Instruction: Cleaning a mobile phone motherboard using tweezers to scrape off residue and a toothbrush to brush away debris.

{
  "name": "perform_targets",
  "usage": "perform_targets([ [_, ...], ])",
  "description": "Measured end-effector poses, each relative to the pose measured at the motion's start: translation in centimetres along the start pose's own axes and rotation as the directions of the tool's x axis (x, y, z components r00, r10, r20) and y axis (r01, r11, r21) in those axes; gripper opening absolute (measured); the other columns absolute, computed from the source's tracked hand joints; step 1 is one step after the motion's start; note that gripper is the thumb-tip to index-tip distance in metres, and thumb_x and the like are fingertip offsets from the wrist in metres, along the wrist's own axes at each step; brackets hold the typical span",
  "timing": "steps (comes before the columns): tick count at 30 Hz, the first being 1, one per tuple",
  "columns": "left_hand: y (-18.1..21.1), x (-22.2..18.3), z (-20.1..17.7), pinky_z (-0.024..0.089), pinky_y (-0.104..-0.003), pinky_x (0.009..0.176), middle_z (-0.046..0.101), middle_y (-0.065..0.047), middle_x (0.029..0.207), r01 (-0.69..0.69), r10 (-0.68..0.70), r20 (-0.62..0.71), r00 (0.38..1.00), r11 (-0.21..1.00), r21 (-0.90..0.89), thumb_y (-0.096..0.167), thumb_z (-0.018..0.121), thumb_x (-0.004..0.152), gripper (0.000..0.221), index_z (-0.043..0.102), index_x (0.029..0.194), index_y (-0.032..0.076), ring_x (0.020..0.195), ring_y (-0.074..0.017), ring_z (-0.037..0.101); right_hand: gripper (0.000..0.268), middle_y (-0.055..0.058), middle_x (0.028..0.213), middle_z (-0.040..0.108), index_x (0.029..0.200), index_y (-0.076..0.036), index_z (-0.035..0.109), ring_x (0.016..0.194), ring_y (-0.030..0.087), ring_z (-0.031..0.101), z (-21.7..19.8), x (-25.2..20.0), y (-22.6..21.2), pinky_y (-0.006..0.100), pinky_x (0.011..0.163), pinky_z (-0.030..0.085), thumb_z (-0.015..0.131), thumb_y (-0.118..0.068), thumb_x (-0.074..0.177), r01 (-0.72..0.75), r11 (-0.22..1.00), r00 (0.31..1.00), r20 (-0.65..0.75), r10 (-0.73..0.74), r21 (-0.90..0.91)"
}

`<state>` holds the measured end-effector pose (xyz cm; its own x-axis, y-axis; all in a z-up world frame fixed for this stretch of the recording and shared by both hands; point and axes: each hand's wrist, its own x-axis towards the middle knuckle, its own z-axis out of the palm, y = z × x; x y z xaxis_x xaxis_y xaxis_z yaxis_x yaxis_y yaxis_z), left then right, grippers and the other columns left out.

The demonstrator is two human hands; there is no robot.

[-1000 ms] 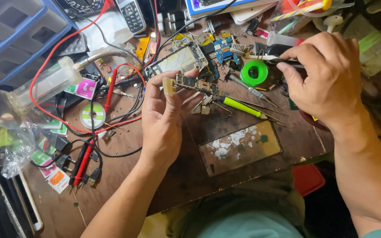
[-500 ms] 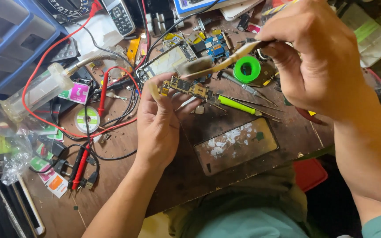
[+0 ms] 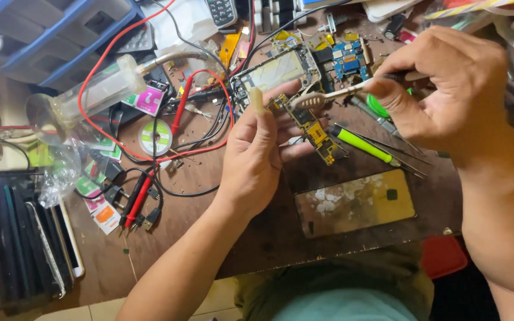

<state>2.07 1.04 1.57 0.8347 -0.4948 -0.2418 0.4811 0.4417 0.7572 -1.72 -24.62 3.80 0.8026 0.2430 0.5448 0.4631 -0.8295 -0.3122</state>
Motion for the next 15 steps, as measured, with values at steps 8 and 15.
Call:
perform_targets([
  [8,-0.7,-0.2,0.2,0.068,-0.034,0.081,0.058,-0.005,0.099,-0.086,0.090,-0.043,0.995,0.992,0.098,0.036,0.054,0.105,0.049,0.064,0.138,0.003,0.084,-0.0097,0.062,0.036,0.015,0.085,0.066,0.099,0.005,0.075,0.074,0.028,0.056,0.2,-0.5,0.3,0.042,0.067,0.043,0.080,-0.027,0.117,0.071,0.995,0.997,-0.020,-0.073,-0.076],
  [15,-1.2,0.0,0.1,0.064,-0.047,0.096,0.071,-0.022,0.127,-0.096,0.095,-0.025,0.995,0.995,-0.025,0.033,0.053,0.106,0.050,0.060,0.140,-0.003,0.118,-0.0337,0.071,0.033,0.015,0.091,0.071,0.108,0.001,0.083,0.084,0.034,0.063,0.2,-0.9,1.0,0.045,0.074,0.046,0.094,-0.028,0.120,0.138,0.973,0.989,-0.030,-0.146,-0.187],
])
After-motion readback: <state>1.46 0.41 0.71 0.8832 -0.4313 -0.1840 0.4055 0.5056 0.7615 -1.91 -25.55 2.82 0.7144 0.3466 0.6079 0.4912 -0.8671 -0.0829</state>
